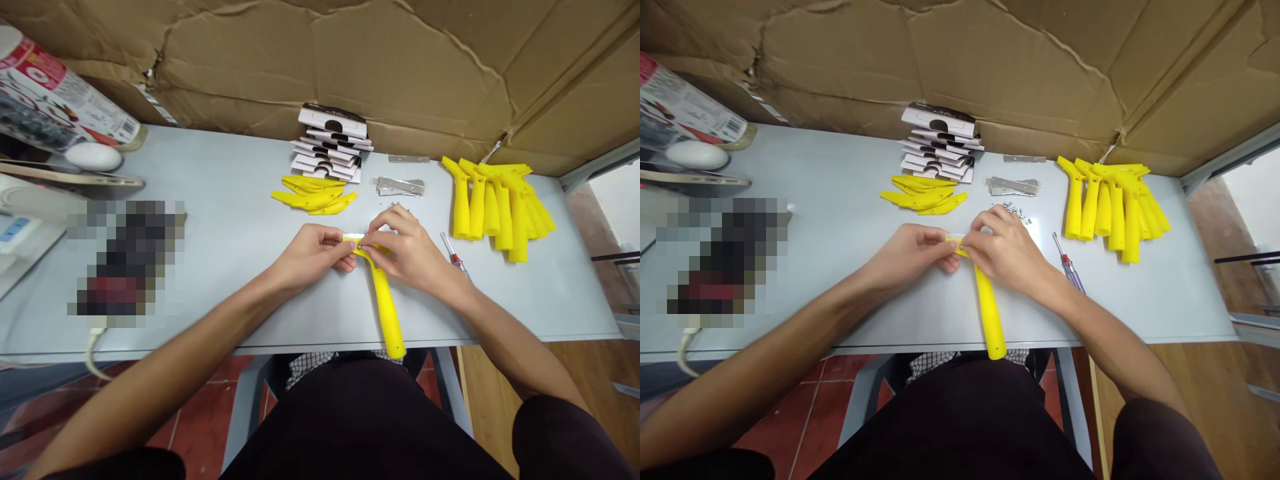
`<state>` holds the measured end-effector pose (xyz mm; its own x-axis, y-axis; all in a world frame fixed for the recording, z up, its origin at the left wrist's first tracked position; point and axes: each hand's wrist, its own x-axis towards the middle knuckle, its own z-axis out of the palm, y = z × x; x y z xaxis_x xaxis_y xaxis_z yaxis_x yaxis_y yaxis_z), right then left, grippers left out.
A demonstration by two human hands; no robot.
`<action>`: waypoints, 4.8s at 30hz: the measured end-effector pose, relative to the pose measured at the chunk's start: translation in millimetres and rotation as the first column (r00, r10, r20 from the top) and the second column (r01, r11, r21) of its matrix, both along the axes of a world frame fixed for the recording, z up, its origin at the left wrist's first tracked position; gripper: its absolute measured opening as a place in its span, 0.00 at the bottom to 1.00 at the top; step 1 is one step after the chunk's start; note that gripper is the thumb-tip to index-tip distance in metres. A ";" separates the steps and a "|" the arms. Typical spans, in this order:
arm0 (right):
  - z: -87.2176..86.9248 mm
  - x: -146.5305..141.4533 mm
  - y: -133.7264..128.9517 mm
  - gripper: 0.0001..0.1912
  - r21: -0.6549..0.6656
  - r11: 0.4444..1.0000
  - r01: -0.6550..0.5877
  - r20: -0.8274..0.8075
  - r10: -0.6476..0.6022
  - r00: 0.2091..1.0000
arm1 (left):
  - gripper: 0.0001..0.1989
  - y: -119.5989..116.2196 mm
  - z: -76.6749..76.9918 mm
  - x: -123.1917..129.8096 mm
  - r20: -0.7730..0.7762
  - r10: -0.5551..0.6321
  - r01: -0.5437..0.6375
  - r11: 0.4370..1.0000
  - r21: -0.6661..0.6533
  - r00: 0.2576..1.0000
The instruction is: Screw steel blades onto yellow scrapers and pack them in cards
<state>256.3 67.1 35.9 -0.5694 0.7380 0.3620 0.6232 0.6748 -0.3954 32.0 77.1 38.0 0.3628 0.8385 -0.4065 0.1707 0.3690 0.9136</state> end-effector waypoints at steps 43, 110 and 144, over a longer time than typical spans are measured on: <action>-0.4 4.8 0.3 0.16 -0.021 0.996 -0.091 -0.091 0.088 0.992 | 0.11 -0.4 -0.7 -1.3 0.016 -0.011 0.011 1.000 0.007 1.000; -5.0 1.2 -1.5 0.22 0.166 0.983 -0.079 0.056 0.071 0.996 | 0.13 -1.5 0.9 -0.6 0.029 0.009 -0.010 1.000 0.017 1.000; 10.2 16.2 5.1 0.11 -0.268 0.933 0.239 -0.170 -0.290 0.942 | 0.09 0.1 2.7 -3.3 0.026 0.031 -0.031 0.999 0.009 0.999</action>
